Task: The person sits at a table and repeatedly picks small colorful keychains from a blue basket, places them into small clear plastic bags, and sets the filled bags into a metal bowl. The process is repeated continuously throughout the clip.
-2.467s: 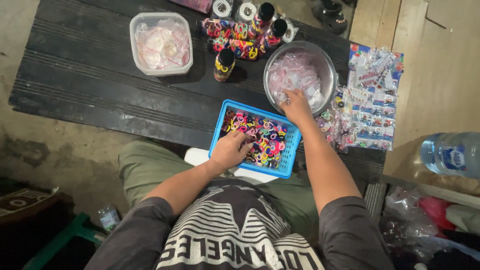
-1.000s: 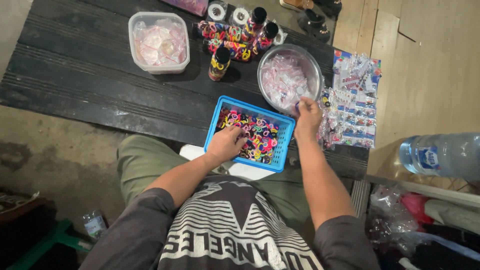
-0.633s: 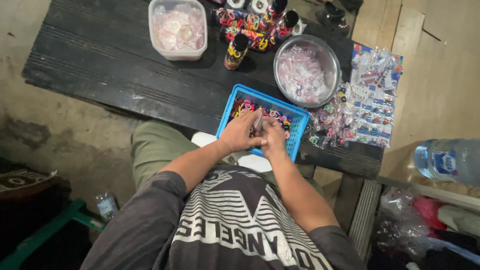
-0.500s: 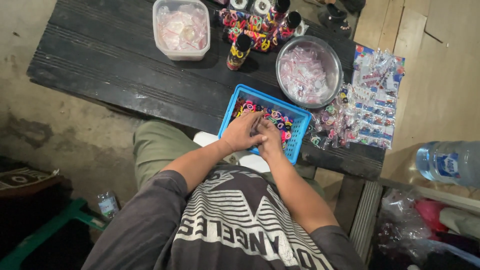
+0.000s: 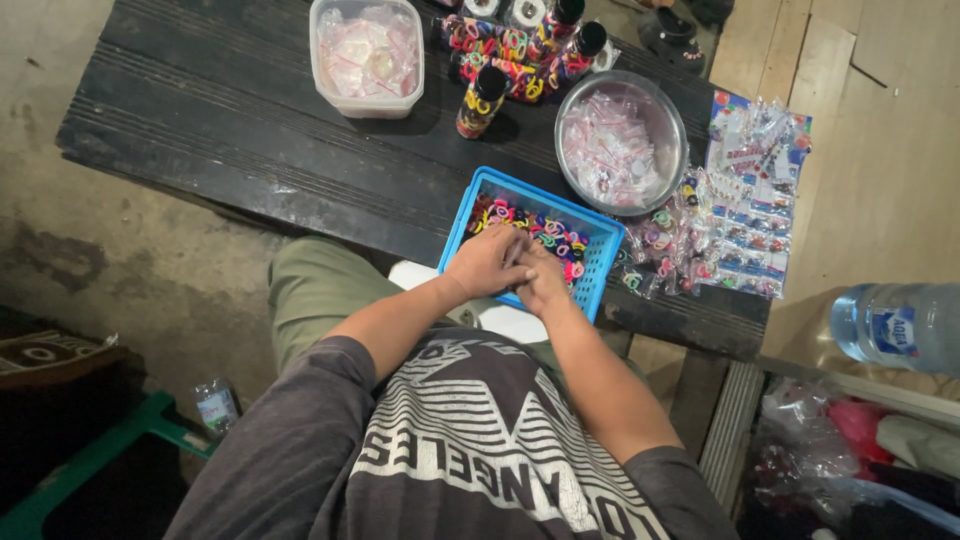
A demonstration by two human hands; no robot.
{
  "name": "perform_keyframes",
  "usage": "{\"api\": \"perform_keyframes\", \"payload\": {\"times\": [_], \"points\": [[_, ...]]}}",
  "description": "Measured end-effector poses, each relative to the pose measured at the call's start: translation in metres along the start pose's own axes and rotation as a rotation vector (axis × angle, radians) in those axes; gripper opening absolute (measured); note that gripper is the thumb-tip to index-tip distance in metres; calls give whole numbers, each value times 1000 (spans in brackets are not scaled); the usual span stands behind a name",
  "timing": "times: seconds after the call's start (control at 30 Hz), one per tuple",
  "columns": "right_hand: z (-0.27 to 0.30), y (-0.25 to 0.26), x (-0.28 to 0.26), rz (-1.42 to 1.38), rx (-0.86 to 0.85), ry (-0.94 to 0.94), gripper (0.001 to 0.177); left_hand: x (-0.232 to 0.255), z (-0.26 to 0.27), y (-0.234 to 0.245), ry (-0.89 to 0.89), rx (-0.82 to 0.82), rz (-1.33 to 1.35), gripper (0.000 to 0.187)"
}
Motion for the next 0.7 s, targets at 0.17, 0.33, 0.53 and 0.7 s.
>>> {"api": "perform_keyframes", "payload": {"times": [0.17,0.33,0.53,0.7], "points": [[13,-7,-11,28,29,21,6,-22,4,-15,77,72,-65,65],[28,16,-36,454,259,413,17,-29,5,-17,89,180,-126,66],[50,13,-52,783,185,719,19,-28,7,-19,99,125,-207,62],[63,-1,-61,780,-80,909,25,-20,5,-18,14,163,-274,57]]}}
Point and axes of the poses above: each hand's wrist, its own z-axis away from the middle knuckle, its own y-axis out of the back of the hand, x = y × z, the point moved 7 cm from there along -z, towards the middle knuckle, and after that the axes turned 2 degrees about x, right-handed, at the moved point
